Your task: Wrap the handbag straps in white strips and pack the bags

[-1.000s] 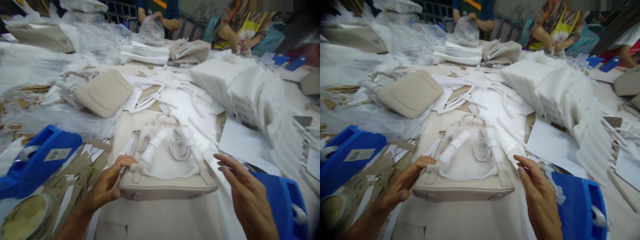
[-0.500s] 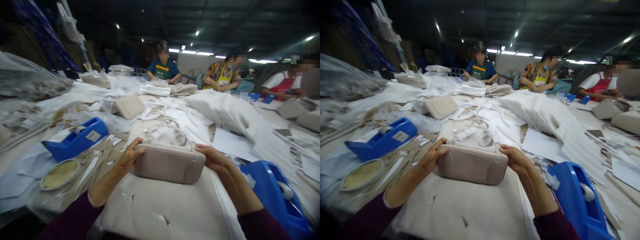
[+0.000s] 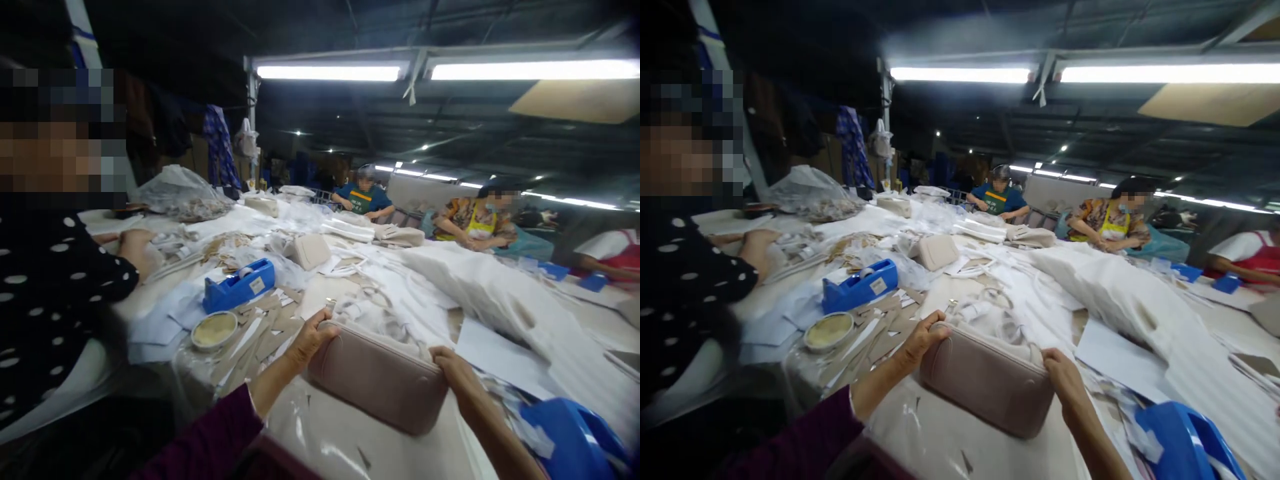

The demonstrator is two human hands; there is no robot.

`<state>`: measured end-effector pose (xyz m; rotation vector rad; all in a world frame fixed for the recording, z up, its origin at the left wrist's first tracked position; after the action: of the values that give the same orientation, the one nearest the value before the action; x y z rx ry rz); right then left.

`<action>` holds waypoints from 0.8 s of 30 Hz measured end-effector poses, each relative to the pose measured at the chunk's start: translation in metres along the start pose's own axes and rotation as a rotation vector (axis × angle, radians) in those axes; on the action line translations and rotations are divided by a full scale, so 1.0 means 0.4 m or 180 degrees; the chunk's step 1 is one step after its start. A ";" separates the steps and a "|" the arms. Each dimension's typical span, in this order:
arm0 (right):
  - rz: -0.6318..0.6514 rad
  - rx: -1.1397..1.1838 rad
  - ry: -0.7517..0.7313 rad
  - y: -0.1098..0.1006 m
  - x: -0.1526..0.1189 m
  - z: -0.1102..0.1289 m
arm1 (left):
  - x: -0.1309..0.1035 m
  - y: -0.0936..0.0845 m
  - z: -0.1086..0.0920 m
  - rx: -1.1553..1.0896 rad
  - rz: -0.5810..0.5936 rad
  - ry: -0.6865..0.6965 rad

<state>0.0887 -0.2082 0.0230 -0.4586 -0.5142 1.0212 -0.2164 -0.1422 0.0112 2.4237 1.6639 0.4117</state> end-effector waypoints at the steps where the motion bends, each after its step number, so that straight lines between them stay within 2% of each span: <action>1: -0.0256 -0.0526 -0.0338 -0.011 -0.010 0.047 | -0.005 -0.004 0.000 0.0058 -0.0006 0.0015; 2: -0.0409 -0.0949 -0.0686 -0.007 -0.022 0.100 | -0.010 -0.009 -0.001 0.0129 -0.0020 0.0024; 3: -0.0387 -0.1249 -0.1061 0.014 -0.035 0.155 | -0.014 -0.014 -0.005 0.0205 -0.0009 0.0034; 4: -0.0206 -0.1447 -0.1470 0.050 -0.049 0.208 | -0.016 -0.019 -0.011 0.0260 0.0041 0.0055; 6: 0.0417 -0.1750 -0.2095 0.141 -0.080 0.283 | -0.019 -0.036 -0.031 0.0229 0.0135 0.0182; 7: 0.0640 -0.1882 -0.2273 0.179 -0.093 0.302 | -0.020 -0.053 -0.041 0.0140 0.0107 0.0230; 9: 0.0753 -0.2058 -0.2474 0.223 -0.111 0.317 | -0.020 -0.105 -0.049 -0.0207 -0.0238 0.0176; 11: 0.0651 -0.2120 -0.2586 0.231 -0.118 0.315 | -0.020 -0.158 -0.034 -0.0675 -0.0722 -0.0087; 13: 0.0600 -0.2151 -0.2724 0.224 -0.121 0.309 | -0.015 -0.180 0.001 -0.1145 -0.0958 -0.0507; 17: 0.0551 -0.2235 -0.2904 0.208 -0.120 0.310 | 0.003 -0.124 0.086 -0.1543 -0.0668 -0.1399; 22: 0.0608 -0.2220 -0.2941 0.213 -0.116 0.314 | 0.001 -0.060 0.160 -0.1355 -0.0546 -0.1674; 24: 0.0600 -0.2207 -0.2861 0.215 -0.115 0.313 | -0.002 -0.045 0.174 -0.1479 -0.0419 -0.1593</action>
<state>-0.0643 -0.1953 0.0633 -0.6523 -1.6843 1.1935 -0.2104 -0.1355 -0.0601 1.8687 1.3200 0.1308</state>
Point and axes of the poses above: each hand's wrist, its own x-axis towards the middle knuckle, its own y-axis out of the palm, z = x × y, the point moved 6 cm from there along x, towards the middle knuckle, and after that the axes turned 10 degrees about -x, right-handed, at the moved point
